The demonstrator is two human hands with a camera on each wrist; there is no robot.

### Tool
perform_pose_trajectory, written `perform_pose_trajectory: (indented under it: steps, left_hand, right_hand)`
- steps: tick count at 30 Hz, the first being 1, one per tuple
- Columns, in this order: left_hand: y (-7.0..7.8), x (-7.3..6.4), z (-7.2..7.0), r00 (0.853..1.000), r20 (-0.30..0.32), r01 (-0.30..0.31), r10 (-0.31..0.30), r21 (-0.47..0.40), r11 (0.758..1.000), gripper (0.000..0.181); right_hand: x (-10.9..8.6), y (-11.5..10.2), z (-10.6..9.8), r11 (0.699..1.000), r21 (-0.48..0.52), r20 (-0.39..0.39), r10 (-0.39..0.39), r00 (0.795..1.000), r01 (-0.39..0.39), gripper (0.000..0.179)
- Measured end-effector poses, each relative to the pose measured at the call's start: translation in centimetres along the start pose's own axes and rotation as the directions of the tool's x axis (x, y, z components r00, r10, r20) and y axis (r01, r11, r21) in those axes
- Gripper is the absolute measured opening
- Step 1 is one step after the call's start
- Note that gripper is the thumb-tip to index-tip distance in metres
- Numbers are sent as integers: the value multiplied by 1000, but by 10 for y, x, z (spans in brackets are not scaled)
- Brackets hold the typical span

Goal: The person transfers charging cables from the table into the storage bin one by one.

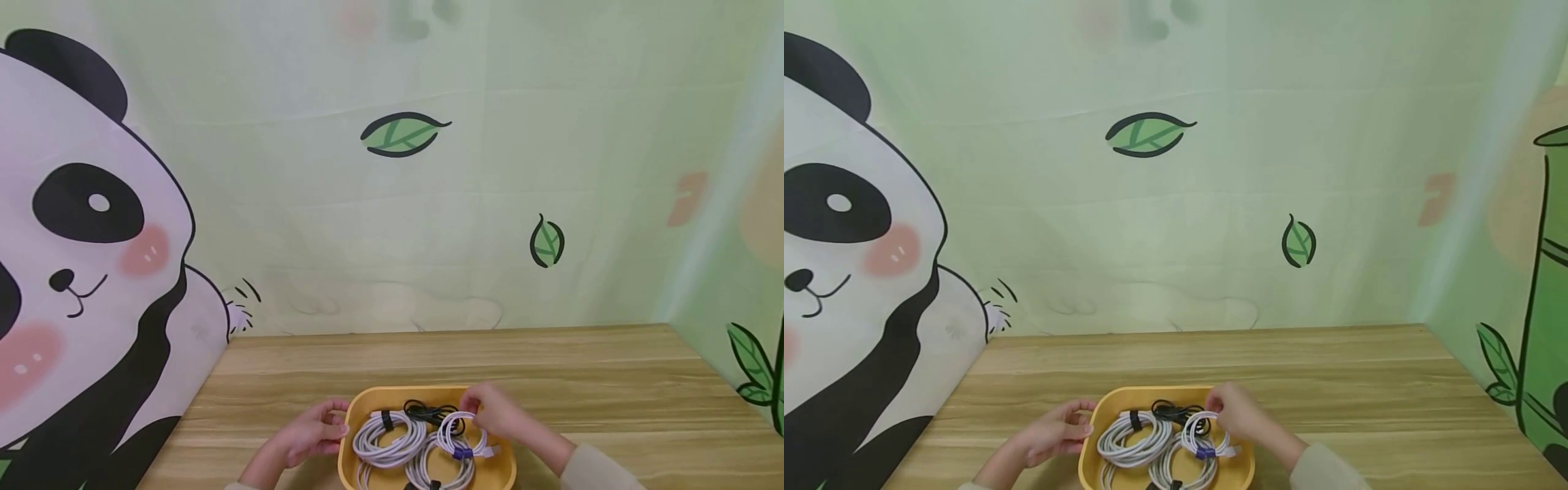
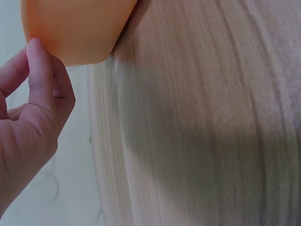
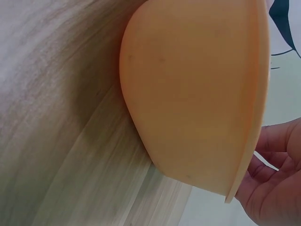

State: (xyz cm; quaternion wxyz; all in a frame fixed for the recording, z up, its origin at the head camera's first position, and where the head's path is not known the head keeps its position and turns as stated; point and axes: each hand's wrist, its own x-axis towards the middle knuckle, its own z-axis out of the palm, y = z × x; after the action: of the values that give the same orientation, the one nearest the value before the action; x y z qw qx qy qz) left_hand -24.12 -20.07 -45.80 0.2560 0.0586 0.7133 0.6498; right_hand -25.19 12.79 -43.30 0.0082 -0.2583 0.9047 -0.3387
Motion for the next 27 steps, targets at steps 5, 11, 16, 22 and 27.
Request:
perform_pose_trajectory:
  steps: [5,11,16,22,27]
  left_hand:
    - [-2,1,0,1000,3,-4,4,-3,1000,45]
    - [-3,2,-1,1000,3,-5,5,-3,1000,44]
    - [-2,2,-1,1000,-4,3,-3,4,1000,44]
    - [-2,2,-1,1000,-2,9,-9,5,1000,44]
    - [-1,1,-1,1000,0,5,-5,5,1000,44]
  right_hand:
    - [2,1,3,998,-54,-10,-14,1000,13,27]
    - [2,-2,6,996,-94,-8,1,1000,-2,26]
    - [2,-5,8,987,-161,-13,-7,1000,5,24]
    - [1,-7,9,978,-208,-6,-1,1000,-1,22]
    - [1,-8,10,972,-231,0,41,999,-40,22]
